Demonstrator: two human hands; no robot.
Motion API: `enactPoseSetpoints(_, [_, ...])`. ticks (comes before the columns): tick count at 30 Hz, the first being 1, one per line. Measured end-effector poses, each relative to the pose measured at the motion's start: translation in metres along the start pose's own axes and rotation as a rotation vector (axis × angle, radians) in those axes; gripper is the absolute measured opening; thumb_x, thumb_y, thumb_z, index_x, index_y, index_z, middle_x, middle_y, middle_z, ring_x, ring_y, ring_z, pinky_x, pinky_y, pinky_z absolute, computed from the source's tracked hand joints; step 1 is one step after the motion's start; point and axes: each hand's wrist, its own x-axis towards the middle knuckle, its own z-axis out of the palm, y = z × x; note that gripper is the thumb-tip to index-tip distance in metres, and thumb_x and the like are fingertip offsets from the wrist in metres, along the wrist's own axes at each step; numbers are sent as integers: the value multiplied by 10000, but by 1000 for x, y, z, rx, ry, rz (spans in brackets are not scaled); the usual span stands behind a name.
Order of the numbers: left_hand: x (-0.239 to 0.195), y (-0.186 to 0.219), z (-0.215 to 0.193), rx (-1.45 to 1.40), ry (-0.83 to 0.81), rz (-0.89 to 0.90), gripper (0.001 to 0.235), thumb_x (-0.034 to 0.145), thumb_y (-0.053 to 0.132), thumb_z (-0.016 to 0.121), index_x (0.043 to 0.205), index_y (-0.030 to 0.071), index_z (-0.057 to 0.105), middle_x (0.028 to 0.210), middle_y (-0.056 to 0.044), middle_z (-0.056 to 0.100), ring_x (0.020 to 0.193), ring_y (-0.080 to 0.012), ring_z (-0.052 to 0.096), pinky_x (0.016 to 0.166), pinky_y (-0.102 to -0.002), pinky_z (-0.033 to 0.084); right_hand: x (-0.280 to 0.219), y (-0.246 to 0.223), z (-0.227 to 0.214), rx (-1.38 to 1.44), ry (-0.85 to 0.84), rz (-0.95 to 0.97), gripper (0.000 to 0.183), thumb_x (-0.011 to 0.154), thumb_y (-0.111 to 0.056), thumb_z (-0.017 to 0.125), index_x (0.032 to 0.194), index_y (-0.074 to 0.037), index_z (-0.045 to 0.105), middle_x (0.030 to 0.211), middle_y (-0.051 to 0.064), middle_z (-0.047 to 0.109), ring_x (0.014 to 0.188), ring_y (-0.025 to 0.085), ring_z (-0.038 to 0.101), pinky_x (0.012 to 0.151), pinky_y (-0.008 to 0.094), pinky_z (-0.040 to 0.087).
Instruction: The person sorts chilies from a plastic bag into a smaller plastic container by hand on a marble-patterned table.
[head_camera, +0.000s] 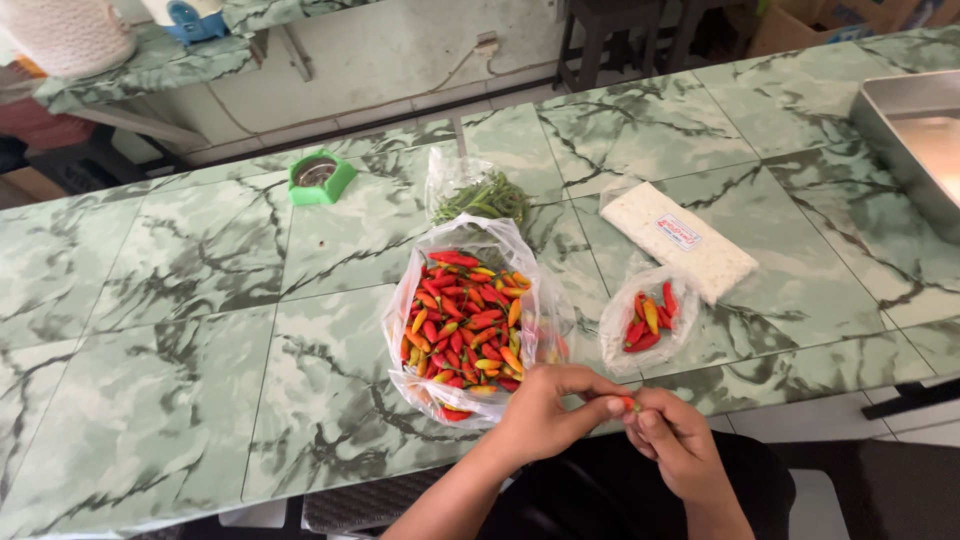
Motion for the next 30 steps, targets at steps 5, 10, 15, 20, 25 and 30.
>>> enactPoseSetpoints(5, [11, -19, 12, -21, -4, -40, 189, 958, 190, 739, 1097, 65, 766, 918, -108, 758, 814, -195, 699, 766, -294, 561, -8, 7, -16, 186, 13, 11, 232, 1087, -161, 509, 997, 24, 615, 737, 10, 441, 595, 100, 389, 499, 241, 325])
enactPoseSetpoints(10, [59, -28, 21, 492, 75, 88, 191, 927, 201, 714, 1098, 145, 781, 905, -121, 746, 837, -301, 731, 759, -394, 561, -12, -5, -18, 235, 59, 31, 225, 1081, -135, 486, 989, 29, 611, 739, 10, 407, 575, 115, 389, 492, 253, 328])
enactPoseSetpoints(15, [82, -4, 32, 509, 245, 166, 478, 822, 97, 660, 1299, 119, 674, 1377, -204, 611, 929, -402, 686, 799, -481, 563, -14, -7, -19, 267, 123, 63, 221, 1075, -128, 481, 991, 34, 604, 747, 35, 425, 579, 127, 398, 497, 256, 327])
enactPoseSetpoints(20, [58, 14, -7, 380, 306, 199, 337, 901, 60, 662, 1229, 134, 688, 1295, -124, 669, 958, -299, 727, 811, -379, 614, -17, -4, -33, 352, 226, 148, 227, 1071, -146, 473, 998, 40, 581, 750, 75, 440, 579, 152, 399, 484, 260, 309])
enactPoseSetpoints(25, [31, -4, -85, 441, 353, 90, 232, 882, 32, 680, 1101, 92, 729, 1051, -105, 725, 915, -263, 754, 808, -359, 613, -8, 7, -35, 375, 235, 214, 211, 1035, -142, 451, 1002, 30, 569, 746, 89, 436, 586, 163, 398, 491, 285, 314])
enactPoseSetpoints(30, [20, -30, -117, 1043, 222, -204, 268, 739, 146, 771, 1007, 151, 785, 987, -138, 678, 962, -356, 666, 780, -496, 519, 4, 12, -18, 433, 85, 189, 188, 1030, -139, 472, 947, 19, 533, 756, 96, 452, 619, 171, 415, 518, 284, 325])
